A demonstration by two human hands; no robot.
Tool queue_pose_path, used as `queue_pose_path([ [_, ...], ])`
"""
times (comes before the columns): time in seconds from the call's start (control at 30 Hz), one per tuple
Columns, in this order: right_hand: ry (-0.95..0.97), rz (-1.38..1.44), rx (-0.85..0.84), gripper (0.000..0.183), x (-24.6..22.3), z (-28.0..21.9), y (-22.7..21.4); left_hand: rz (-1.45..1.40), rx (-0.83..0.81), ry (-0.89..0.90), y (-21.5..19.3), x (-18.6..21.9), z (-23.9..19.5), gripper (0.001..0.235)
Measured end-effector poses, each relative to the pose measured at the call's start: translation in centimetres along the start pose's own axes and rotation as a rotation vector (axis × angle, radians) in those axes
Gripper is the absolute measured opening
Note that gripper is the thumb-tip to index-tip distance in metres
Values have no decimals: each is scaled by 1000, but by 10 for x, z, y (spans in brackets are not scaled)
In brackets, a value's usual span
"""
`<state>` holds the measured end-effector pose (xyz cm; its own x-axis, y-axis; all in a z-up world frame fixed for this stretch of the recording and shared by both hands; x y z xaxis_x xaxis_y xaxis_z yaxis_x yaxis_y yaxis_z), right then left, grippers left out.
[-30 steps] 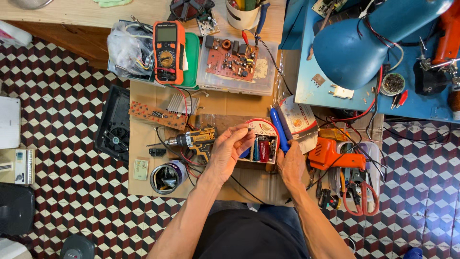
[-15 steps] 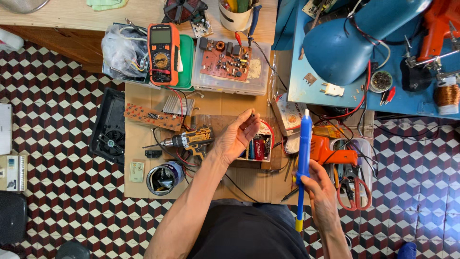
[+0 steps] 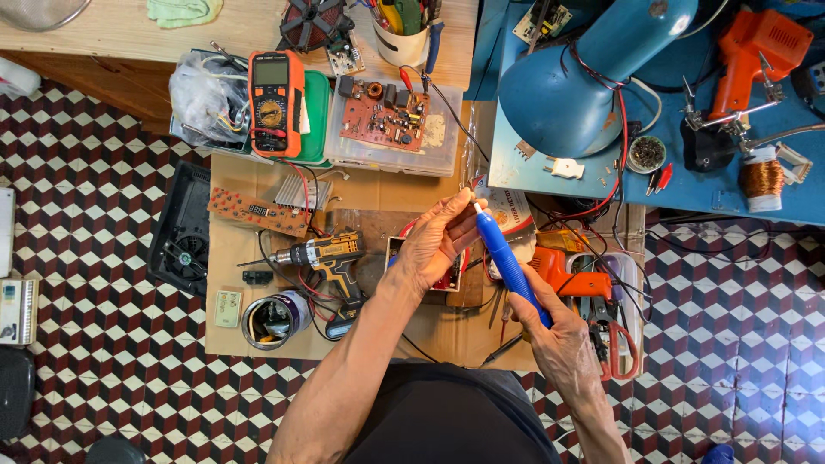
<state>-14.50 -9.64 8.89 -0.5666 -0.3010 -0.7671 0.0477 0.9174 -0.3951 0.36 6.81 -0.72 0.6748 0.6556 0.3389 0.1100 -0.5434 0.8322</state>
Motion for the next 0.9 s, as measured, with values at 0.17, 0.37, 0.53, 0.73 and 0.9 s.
queue_pose_path([
  [0.17, 126, 76, 3, 59, 11, 5, -9, 13, -18, 8, 11, -3, 4, 16],
  [0.37, 5, -73, 74, 56, 14, 7, -16, 169, -16, 65, 22, -3, 7, 21],
  [0.53, -385, -233, 244, 49, 5, 4, -13, 167, 49, 147, 30, -16, 14, 23],
  [0.73, -444, -421, 271, 51, 3, 4, -22, 281, 78, 137, 30, -20, 16, 25],
  [0.9, -411, -522, 234, 55, 2, 5, -32, 446, 0, 103, 24, -7, 20, 29],
])
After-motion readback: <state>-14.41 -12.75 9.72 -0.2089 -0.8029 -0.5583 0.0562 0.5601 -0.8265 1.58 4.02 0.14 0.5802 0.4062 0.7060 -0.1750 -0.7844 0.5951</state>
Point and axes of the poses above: each hand's wrist, its own z-axis towards the middle knuckle, its own y-axis out of the palm, x = y × z, the point moved 1 cm from there along z, towards the middle knuckle, and after that the axes turned 2 degrees about z, right-handed, at the moved point
